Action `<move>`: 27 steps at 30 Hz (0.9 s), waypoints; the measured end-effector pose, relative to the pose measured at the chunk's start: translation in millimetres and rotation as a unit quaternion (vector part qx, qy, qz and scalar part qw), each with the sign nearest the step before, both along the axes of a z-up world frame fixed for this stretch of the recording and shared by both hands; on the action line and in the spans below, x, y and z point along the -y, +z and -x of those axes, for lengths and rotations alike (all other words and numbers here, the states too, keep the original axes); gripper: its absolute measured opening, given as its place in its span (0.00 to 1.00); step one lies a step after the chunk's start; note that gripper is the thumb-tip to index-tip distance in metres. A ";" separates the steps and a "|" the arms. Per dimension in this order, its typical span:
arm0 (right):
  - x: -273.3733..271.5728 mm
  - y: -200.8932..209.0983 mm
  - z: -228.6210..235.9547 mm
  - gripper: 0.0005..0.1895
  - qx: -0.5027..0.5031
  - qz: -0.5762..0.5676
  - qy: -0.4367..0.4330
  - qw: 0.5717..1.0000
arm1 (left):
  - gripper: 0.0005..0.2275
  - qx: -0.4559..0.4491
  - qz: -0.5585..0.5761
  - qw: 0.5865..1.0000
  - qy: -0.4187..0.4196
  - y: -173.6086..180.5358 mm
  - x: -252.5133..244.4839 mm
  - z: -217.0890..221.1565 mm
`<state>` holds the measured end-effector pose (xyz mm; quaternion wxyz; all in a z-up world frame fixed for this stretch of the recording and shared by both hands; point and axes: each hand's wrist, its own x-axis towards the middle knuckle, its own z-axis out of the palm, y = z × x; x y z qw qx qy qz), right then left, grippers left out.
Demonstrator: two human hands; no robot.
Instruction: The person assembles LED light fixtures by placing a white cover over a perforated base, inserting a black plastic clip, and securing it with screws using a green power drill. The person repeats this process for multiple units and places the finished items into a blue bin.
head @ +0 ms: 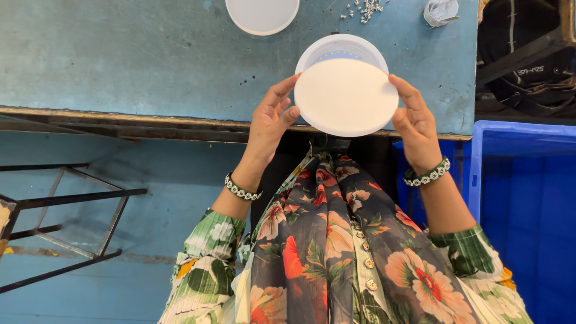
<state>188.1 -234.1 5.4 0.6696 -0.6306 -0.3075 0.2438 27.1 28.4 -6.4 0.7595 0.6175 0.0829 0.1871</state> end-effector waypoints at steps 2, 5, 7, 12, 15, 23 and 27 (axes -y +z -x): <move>0.4 -3.9 -9.7 0.45 0.107 0.065 0.010 0.992 | 0.33 -0.003 -0.093 0.996 0.011 -5.3 -3.8 -2.4; -6.7 -10.1 -33.8 0.49 0.252 0.107 0.028 0.961 | 0.31 0.004 -0.209 0.977 0.029 -13.8 -10.9 -9.7; -10.1 -14.5 -47.4 0.52 0.260 0.126 0.029 0.957 | 0.29 0.008 -0.269 0.962 0.042 -20.2 -14.3 -16.6; -15.4 -24.2 -72.0 0.49 0.257 0.154 0.045 0.953 | 0.28 0.007 -0.367 0.927 0.078 -35.3 -15.1 -21.5; -15.9 -31.1 -77.4 0.45 0.253 0.169 0.043 0.952 | 0.27 -0.031 -0.419 0.901 0.105 -41.1 -10.4 -18.6; -14.0 -46.4 -77.6 0.42 0.250 0.140 0.021 0.958 | 0.28 -0.043 -0.431 0.897 0.092 -38.2 -7.7 -20.4; -17.8 -46.1 -77.4 0.37 0.210 0.098 0.020 0.973 | 0.32 -0.051 -0.436 0.894 0.093 -32.6 1.1 -19.7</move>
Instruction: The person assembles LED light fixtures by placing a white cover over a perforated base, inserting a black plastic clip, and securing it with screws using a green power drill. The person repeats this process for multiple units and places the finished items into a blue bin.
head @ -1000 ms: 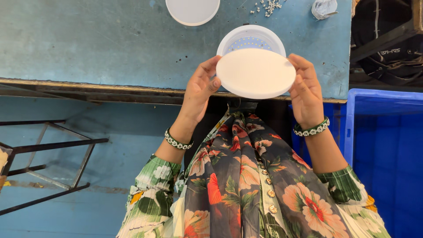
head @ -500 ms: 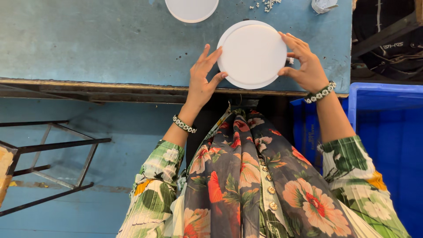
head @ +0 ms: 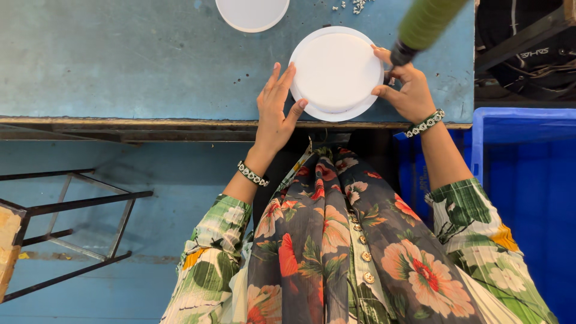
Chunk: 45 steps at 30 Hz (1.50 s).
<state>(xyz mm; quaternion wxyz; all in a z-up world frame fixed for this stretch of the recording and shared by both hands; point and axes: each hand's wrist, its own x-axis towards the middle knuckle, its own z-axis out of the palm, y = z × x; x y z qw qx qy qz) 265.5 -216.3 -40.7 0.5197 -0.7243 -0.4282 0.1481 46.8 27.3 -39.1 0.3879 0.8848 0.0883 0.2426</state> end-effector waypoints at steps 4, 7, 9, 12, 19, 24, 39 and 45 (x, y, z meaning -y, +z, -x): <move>-3.8 6.1 3.2 0.31 0.030 -0.010 -0.014 0.999 | 0.34 -0.011 -0.026 0.999 0.028 8.4 6.4 -3.9; -3.8 12.4 7.0 0.28 0.019 -0.018 -0.029 0.999 | 0.35 -0.010 -0.020 0.999 0.040 14.9 7.4 -6.2; -4.8 15.0 8.6 0.28 0.013 -0.017 -0.037 0.999 | 0.35 -0.014 -0.023 0.999 0.047 18.0 8.5 -7.3; -5.1 15.8 10.7 0.27 0.008 -0.015 -0.044 0.999 | 0.34 -0.025 -0.023 0.998 0.055 19.2 10.7 -7.1; 0.0 15.2 7.9 0.26 0.014 -0.003 -0.014 1.000 | 0.33 -0.029 -0.080 0.994 0.066 12.6 11.8 -4.5; 1.8 11.1 7.0 0.29 0.018 0.021 -0.004 1.000 | 0.32 -0.050 -0.125 0.989 0.064 9.1 12.0 -0.3; 0.7 11.6 21.6 0.28 0.203 0.042 -0.032 0.978 | 0.29 -0.061 -0.215 0.973 0.057 21.2 15.3 5.6; -2.8 21.7 26.4 0.29 0.274 0.130 -0.042 0.952 | 0.23 -0.109 -0.196 0.972 0.065 22.6 13.6 -5.1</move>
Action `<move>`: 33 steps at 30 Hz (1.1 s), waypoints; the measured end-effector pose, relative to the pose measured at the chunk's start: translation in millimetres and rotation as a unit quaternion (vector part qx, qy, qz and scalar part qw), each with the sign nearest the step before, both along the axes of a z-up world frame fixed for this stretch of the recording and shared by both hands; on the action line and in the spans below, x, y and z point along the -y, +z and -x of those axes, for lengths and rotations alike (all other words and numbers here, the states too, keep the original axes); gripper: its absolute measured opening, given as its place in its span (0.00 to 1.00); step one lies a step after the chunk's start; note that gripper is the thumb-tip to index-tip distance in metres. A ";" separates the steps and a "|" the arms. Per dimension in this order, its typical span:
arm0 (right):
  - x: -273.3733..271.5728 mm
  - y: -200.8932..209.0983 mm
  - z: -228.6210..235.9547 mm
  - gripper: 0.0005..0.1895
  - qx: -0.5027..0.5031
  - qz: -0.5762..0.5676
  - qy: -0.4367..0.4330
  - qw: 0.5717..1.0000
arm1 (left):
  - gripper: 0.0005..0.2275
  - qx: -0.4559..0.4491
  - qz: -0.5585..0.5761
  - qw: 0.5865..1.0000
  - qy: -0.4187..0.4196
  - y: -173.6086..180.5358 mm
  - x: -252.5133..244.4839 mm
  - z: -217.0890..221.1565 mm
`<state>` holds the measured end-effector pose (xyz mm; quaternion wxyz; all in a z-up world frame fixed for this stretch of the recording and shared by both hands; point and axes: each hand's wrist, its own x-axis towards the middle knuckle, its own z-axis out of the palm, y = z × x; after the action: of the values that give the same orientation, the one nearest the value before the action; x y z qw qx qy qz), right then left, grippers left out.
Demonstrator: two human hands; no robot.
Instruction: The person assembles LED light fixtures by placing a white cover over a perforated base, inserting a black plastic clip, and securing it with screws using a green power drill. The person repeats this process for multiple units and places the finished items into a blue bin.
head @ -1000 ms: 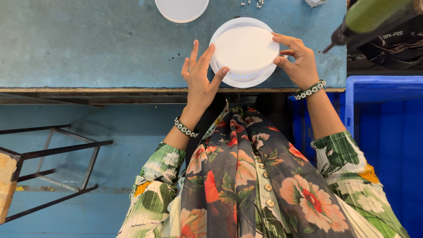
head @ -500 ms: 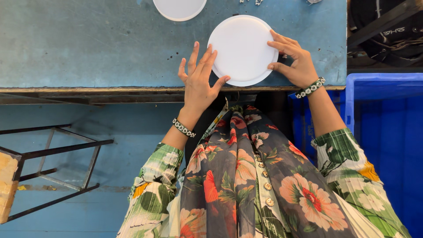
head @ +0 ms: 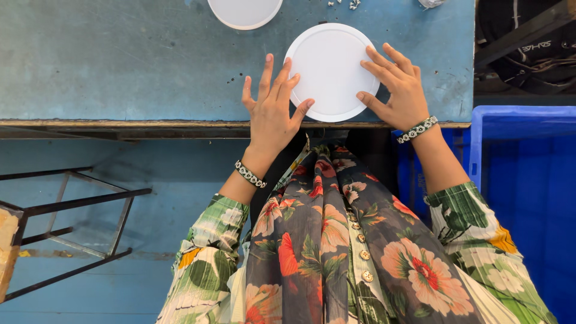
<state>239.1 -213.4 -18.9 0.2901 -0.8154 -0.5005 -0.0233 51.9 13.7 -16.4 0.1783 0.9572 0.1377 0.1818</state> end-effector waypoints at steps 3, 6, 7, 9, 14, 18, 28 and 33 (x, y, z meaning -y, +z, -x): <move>-5.7 3.5 2.9 0.31 0.054 0.043 -0.001 0.998 | 0.24 0.008 -0.056 0.998 -0.016 -6.7 -1.7 -13.5; -19.2 1.5 6.2 0.32 0.111 0.075 0.001 0.991 | 0.27 0.009 -0.100 0.995 -0.025 -15.3 -5.8 -36.6; -24.2 0.9 5.0 0.33 0.128 0.086 0.001 0.988 | 0.28 0.003 -0.097 0.995 -0.025 -17.6 -7.3 -45.6; -35.4 -0.3 -3.6 0.33 0.130 0.091 -0.004 0.987 | 0.29 -0.007 -0.093 0.995 -0.026 -21.0 -12.3 -65.4; -44.8 -17.9 -27.2 0.33 0.071 0.086 -0.025 0.993 | 0.29 -0.044 -0.073 0.996 -0.011 -31.6 -24.8 -88.3; -43.0 -47.5 -32.8 0.36 0.019 -0.014 -0.055 0.998 | 0.34 0.051 -0.077 0.995 0.042 -40.6 -27.8 -91.8; -52.9 -52.2 -26.6 0.19 -0.184 -0.158 -0.165 0.956 | 0.14 0.062 0.140 0.986 0.066 -61.5 -71.4 -81.0; -51.4 -26.8 -8.5 0.10 -0.342 -0.349 -0.046 0.871 | 0.12 0.214 0.274 0.937 -0.033 -38.3 -65.2 -57.9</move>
<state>247.6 -162.1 -45.7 0.7075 -0.6401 -0.2911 0.0708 109.8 79.0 -54.7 0.4652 0.8133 0.1094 0.3319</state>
